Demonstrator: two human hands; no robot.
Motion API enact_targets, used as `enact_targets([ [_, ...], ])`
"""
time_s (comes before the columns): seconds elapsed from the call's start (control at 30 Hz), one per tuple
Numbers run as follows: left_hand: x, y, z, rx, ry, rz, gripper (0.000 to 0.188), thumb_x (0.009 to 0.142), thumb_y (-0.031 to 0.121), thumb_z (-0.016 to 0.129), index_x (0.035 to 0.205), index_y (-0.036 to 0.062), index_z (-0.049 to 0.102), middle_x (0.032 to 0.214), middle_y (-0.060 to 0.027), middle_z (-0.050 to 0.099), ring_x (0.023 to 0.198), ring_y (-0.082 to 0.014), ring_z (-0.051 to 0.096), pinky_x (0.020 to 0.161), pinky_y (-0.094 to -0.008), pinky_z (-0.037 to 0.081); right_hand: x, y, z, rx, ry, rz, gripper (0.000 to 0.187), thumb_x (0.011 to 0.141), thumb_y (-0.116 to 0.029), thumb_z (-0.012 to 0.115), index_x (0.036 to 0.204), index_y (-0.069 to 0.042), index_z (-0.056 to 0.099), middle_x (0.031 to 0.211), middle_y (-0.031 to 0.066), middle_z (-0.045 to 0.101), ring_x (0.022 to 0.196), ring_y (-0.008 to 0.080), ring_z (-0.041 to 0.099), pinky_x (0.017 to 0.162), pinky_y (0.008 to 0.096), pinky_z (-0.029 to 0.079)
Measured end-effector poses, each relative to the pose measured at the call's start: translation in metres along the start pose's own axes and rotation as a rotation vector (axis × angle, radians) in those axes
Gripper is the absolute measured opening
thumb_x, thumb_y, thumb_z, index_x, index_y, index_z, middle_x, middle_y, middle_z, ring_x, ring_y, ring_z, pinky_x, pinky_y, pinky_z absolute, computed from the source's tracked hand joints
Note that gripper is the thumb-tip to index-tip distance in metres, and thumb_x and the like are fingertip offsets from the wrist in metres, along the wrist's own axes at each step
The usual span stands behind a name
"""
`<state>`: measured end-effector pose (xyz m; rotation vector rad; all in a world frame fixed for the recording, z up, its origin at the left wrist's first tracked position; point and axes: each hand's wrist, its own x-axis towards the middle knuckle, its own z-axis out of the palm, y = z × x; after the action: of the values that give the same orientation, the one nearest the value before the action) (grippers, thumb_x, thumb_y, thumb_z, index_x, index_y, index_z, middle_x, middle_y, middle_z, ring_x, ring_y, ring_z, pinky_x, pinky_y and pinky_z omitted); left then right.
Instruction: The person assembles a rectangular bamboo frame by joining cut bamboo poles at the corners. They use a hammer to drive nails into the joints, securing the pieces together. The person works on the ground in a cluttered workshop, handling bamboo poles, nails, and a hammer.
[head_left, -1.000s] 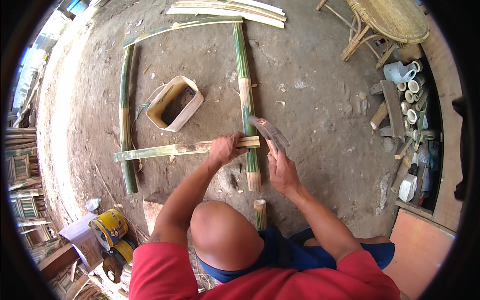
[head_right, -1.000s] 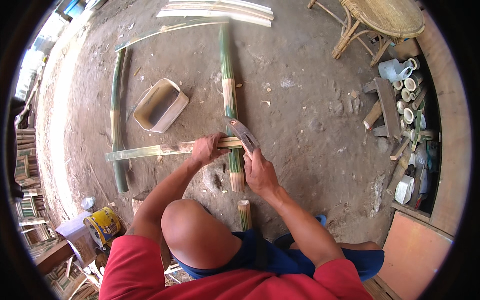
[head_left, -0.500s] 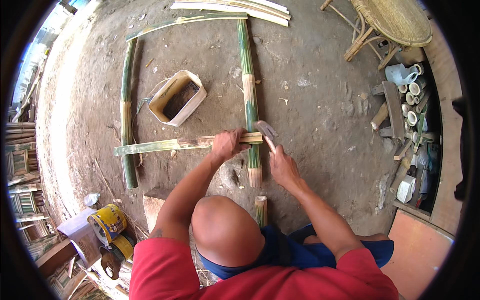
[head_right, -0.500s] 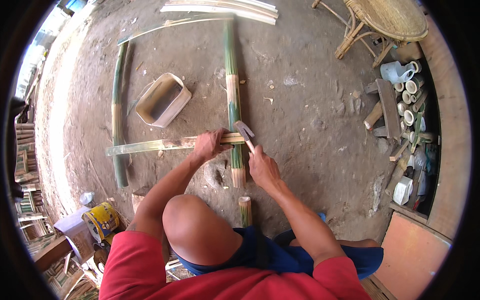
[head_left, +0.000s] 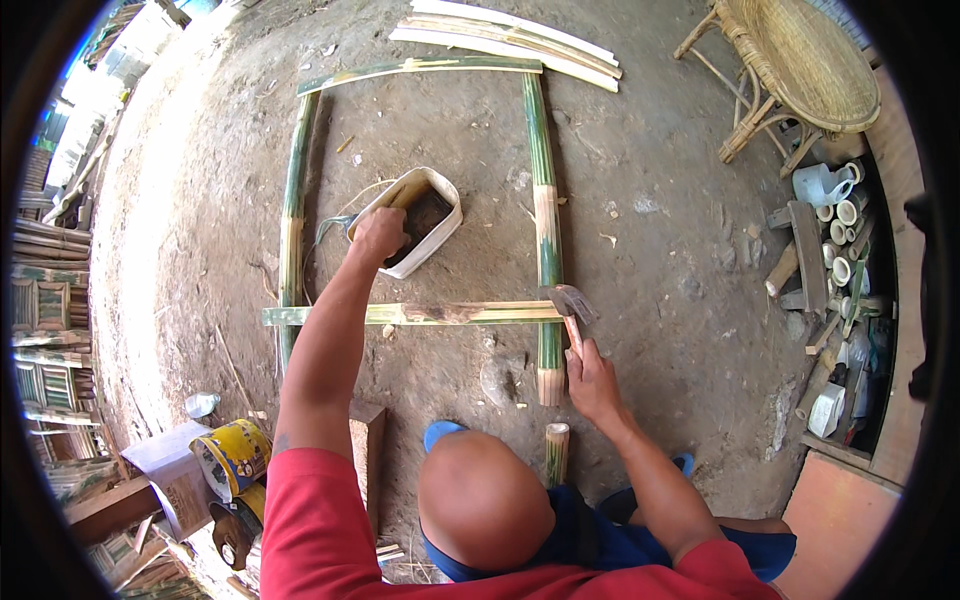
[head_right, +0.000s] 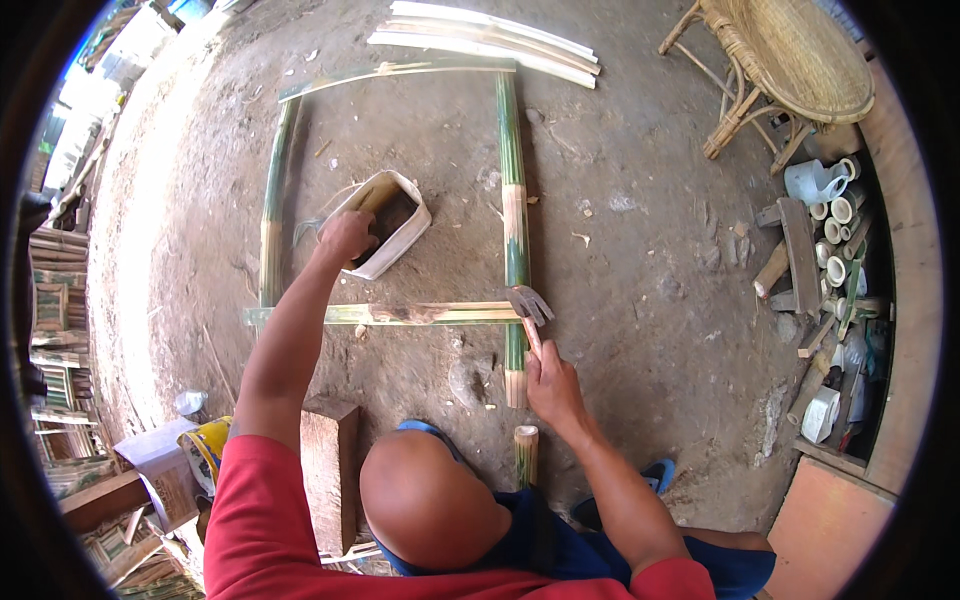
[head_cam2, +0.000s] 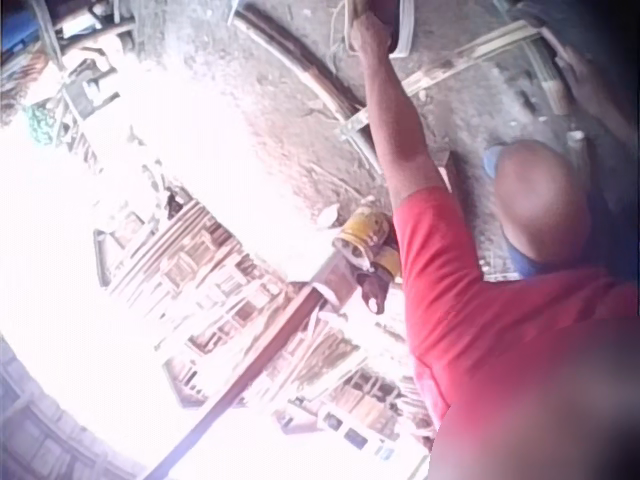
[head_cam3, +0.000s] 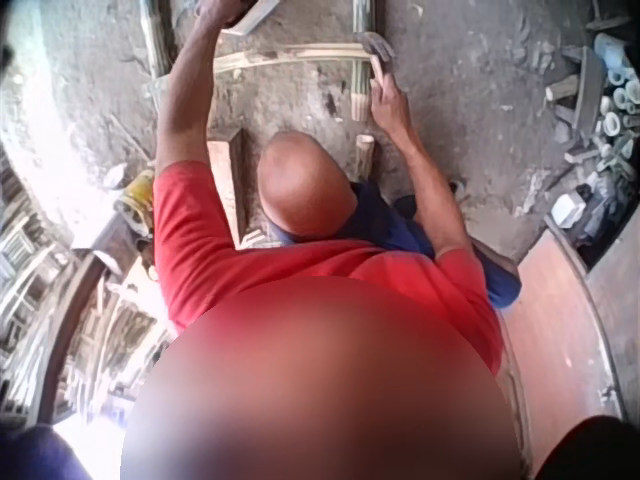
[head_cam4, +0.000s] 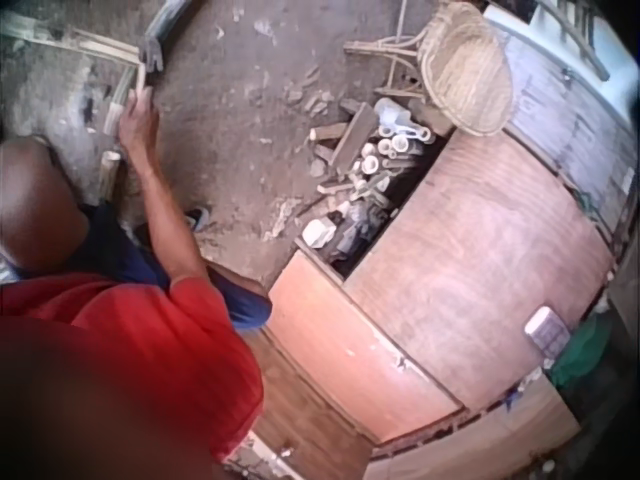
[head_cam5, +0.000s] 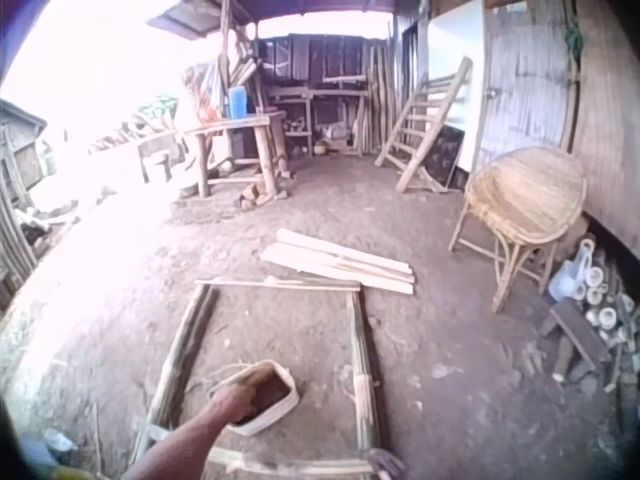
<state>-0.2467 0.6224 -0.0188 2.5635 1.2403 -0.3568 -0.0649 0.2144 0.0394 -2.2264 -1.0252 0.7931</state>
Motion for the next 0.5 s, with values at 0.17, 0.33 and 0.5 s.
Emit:
enact_targets([
  [0.17, 0.016, -0.001, 0.031, 0.16, -0.142, 0.024, 0.026, 0.093, 0.017, 0.063, 0.109, 0.0018, 0.077, 0.111, -0.0216, 0.075, 0.106, -0.0369, 0.073, 0.089, -0.0458, 0.059, -0.003, -0.006, 0.007, 0.035, 0.057, 0.016, 0.018, 0.103, -0.018, 0.056, 0.102, -0.002, 0.047, 0.081, 0.0328, 0.065, 0.084, 0.0562, 0.062, 0.066, 0.0632, 0.046],
  [0.33, 0.0, -0.003, 0.005, -0.024, 0.146, 0.097, 0.026, 0.094, 0.023, 0.061, 0.105, -0.0004, 0.066, 0.097, -0.0254, 0.074, 0.094, -0.0436, 0.072, 0.083, -0.0511, 0.058, -0.011, 0.003, 0.002, 0.054, 0.093, 0.02, 0.019, 0.103, -0.019, 0.056, 0.102, -0.001, 0.048, 0.082, 0.0329, 0.065, 0.085, 0.0562, 0.062, 0.066, 0.0619, 0.046],
  [0.5, -0.047, 0.035, -0.034, -0.504, 0.463, 0.056, 0.024, 0.099, 0.025, 0.062, 0.103, 0.0017, 0.062, 0.086, -0.0238, 0.072, 0.079, -0.0428, 0.071, 0.072, -0.0479, 0.055, -0.021, 0.018, -0.009, 0.021, 0.074, 0.122, 0.022, 0.104, -0.022, 0.055, 0.103, -0.001, 0.049, 0.085, 0.0332, 0.064, 0.087, 0.0567, 0.061, 0.068, 0.0611, 0.046],
])
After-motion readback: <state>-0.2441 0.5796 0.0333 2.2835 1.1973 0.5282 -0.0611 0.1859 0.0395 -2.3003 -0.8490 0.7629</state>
